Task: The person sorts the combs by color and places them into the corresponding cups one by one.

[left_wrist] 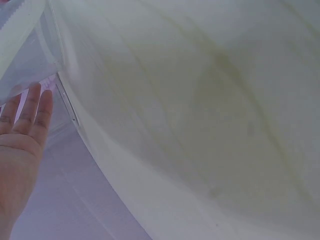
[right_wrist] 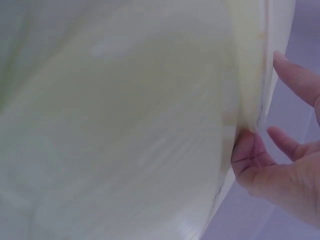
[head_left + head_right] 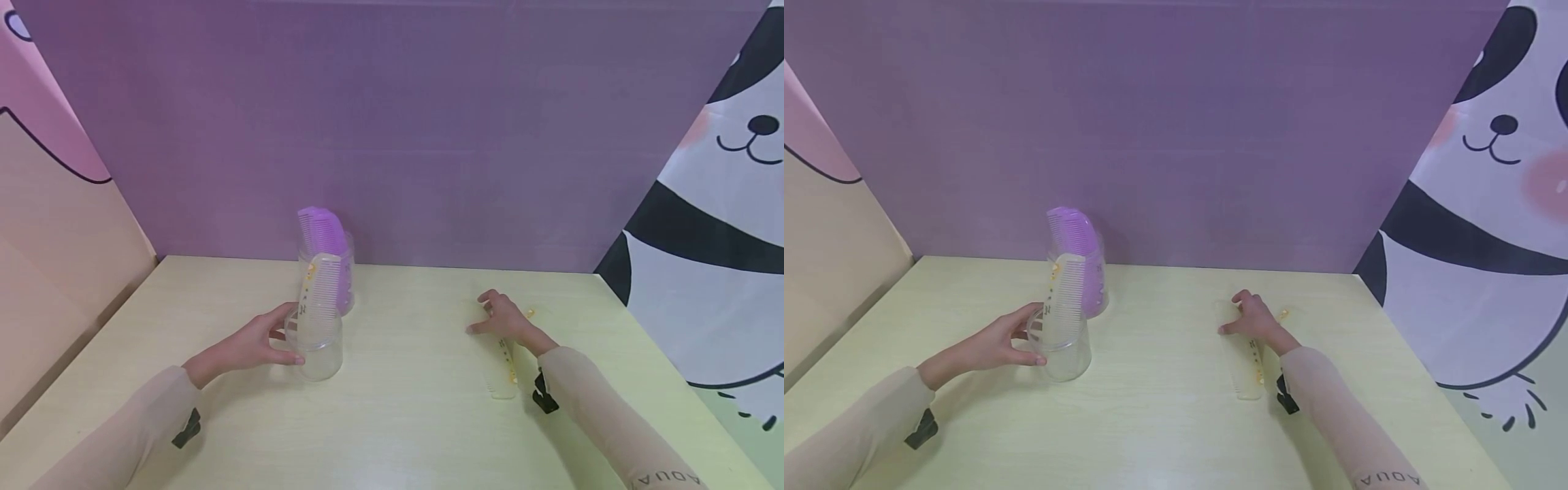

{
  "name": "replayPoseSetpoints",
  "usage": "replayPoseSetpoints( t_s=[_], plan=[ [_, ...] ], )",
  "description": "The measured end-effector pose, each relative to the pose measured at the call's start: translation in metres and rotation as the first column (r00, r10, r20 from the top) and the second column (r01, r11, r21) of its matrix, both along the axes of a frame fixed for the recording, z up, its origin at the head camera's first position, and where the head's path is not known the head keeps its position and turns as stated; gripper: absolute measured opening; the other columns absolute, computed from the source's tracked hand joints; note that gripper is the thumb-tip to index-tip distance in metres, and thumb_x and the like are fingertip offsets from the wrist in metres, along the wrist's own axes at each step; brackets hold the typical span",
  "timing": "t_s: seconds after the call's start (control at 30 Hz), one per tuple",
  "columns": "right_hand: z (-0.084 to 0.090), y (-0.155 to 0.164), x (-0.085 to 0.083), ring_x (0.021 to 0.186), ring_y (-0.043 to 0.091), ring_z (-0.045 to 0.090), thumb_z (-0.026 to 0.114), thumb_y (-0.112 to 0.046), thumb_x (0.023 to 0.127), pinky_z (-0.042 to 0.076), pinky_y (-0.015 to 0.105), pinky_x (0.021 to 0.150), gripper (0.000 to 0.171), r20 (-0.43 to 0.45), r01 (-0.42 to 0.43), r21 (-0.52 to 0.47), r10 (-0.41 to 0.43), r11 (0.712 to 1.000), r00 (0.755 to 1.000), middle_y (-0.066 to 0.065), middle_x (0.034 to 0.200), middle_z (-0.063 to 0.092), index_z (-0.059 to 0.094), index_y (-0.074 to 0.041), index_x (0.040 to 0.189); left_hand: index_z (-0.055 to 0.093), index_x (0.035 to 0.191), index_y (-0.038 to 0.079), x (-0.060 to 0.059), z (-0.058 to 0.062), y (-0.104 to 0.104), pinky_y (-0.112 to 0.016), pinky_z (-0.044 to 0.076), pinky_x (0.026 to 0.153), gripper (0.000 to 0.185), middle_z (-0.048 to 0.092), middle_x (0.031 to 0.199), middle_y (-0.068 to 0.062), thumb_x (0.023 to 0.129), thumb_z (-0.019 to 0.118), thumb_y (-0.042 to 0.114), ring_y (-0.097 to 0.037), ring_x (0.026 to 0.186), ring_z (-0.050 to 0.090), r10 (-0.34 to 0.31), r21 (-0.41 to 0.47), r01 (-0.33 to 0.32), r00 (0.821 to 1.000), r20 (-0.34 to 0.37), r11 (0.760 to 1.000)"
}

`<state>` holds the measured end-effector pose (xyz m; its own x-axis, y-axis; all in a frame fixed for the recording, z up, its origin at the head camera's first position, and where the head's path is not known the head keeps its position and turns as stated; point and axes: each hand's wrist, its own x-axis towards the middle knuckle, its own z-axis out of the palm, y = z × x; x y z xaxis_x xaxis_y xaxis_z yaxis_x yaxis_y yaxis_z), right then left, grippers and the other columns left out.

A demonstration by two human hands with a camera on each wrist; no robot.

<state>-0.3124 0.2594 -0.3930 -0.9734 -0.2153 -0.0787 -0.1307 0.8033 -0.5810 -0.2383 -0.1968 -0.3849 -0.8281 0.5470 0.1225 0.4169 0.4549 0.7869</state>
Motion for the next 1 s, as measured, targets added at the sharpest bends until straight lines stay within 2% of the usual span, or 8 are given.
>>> replayPoseSetpoints(
  t_s=[0.37,0.67,1.0],
  plan=[
    [0.005,0.003,-0.002,0.107,0.039,0.049,0.075,-0.026,0.076,0.046,0.047,0.087,0.073,0.08,0.009,-0.013,-0.008,1.0,0.997,0.03,0.123,0.046,0.035,0.004,0.129,0.028,0.14,0.009,0.001,0.001,0.0,-0.043,0.048,0.091,0.085,0.046,0.134,-0.014,0.073,0.077,0.026,-0.034,0.116,0.051,-0.004,0.009,0.004,1.0,0.002,1.0],
    [0.007,0.007,-0.004,0.104,0.038,0.05,0.071,-0.02,0.079,0.047,0.045,0.084,0.065,0.089,0.006,-0.048,-0.002,0.999,0.996,0.03,0.121,0.046,0.039,0.005,0.129,0.027,0.14,0.007,-0.002,-0.001,0.001,-0.043,0.048,0.091,0.085,0.045,0.135,-0.016,0.074,0.076,0.026,-0.035,0.115,0.051,-0.008,0.009,0.008,1.0,-0.003,1.0],
    [0.01,0.012,-0.006,0.099,0.033,0.051,0.065,-0.014,0.083,0.049,0.038,0.081,0.055,0.083,-0.018,-0.13,0.029,0.991,0.996,0.029,0.117,0.048,0.041,0.009,0.127,0.027,0.14,0.007,-0.001,-0.001,0.002,-0.043,0.049,0.091,0.085,0.046,0.134,-0.015,0.073,0.077,0.026,-0.035,0.116,0.051,-0.005,0.005,0.005,1.0,0.002,1.0]
  ],
)
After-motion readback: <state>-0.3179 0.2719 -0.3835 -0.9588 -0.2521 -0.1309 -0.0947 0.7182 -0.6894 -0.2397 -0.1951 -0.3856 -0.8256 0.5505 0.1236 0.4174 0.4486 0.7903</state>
